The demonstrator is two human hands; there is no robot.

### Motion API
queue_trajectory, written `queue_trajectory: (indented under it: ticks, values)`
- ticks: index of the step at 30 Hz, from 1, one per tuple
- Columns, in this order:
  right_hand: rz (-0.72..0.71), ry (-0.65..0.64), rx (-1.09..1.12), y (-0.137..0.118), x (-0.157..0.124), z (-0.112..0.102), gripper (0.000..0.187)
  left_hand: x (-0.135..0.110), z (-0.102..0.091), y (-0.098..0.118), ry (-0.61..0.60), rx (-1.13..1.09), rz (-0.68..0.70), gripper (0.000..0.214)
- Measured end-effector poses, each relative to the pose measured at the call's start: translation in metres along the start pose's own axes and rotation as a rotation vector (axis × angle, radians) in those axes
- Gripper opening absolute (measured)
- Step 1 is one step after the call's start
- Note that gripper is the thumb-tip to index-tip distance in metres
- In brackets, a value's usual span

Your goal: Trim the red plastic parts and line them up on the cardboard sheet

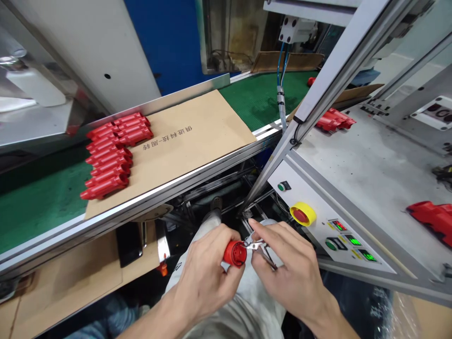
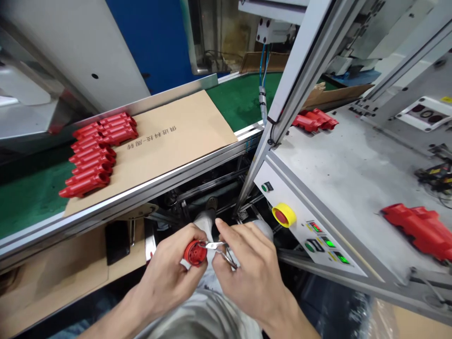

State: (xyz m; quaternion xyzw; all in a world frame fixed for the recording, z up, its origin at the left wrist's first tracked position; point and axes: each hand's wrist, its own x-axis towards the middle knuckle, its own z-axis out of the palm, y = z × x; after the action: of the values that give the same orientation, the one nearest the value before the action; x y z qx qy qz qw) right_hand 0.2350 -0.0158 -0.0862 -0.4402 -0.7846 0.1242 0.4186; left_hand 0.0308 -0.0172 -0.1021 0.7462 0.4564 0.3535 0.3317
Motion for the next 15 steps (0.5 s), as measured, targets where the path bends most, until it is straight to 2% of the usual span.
queue_trajectory:
  ticks: [15]
  values:
    - [-0.091,-0.046,-0.078,0.0024,-0.0030,-0.0012,0.049,-0.0043,0.0011,0.0033,-0.027,0.023,0.006,0.017]
